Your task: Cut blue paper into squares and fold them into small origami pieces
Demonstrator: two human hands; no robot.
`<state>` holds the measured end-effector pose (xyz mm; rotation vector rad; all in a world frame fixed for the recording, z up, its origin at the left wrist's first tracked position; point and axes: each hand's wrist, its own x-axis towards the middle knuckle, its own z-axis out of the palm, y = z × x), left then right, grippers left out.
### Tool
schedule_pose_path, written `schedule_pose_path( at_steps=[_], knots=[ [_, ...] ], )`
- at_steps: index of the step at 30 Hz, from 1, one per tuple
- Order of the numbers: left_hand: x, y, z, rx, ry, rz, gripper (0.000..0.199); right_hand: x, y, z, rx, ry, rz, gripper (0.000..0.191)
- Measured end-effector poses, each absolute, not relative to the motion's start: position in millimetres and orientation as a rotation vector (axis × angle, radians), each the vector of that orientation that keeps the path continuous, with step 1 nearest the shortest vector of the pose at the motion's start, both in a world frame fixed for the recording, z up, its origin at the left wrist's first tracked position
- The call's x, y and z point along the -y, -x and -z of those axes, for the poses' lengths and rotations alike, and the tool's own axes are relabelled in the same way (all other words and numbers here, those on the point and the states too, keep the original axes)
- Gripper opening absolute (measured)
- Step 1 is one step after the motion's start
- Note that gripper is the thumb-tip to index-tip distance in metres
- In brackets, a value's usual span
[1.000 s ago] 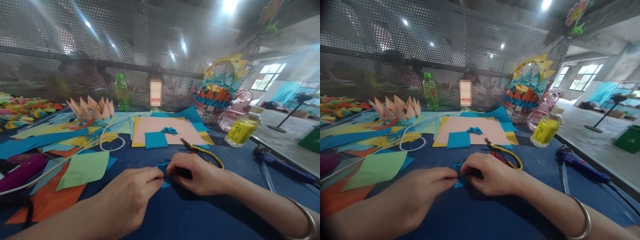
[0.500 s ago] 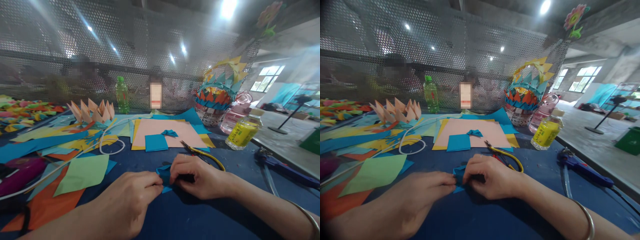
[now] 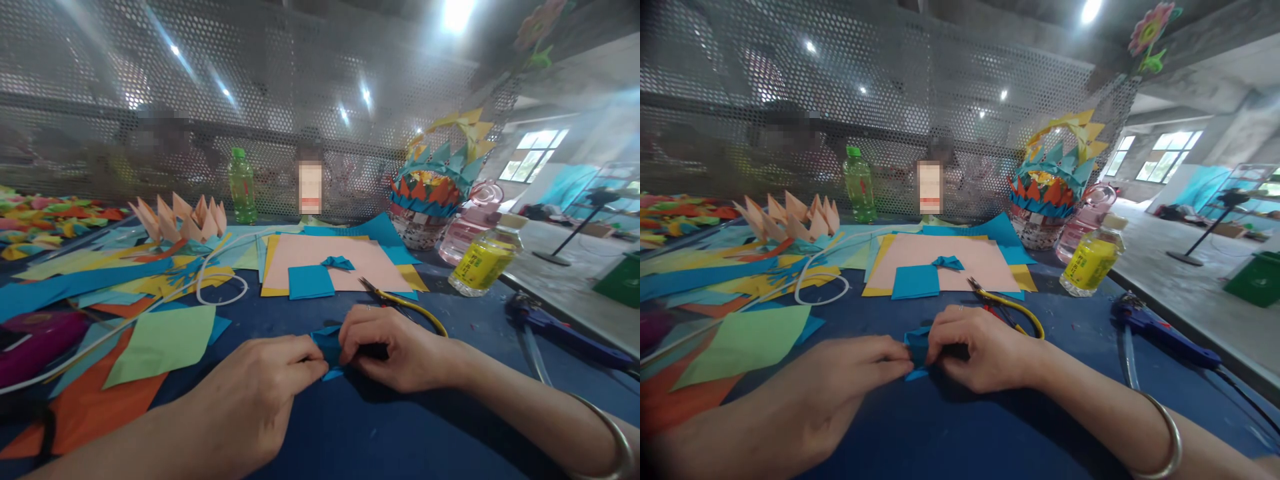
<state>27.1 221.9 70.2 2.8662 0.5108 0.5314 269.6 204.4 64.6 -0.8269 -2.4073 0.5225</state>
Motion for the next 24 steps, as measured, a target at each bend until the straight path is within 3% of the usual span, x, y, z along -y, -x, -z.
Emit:
schedule_pose_path(
  at_steps=[24],
  knots=[
    [-218.3, -26.4, -73.1, -0.471, -3.026, -0.549, 0.046, -202.7, -265.4, -65.5, 2.389, 0.950, -0.501, 0.017]
  ],
)
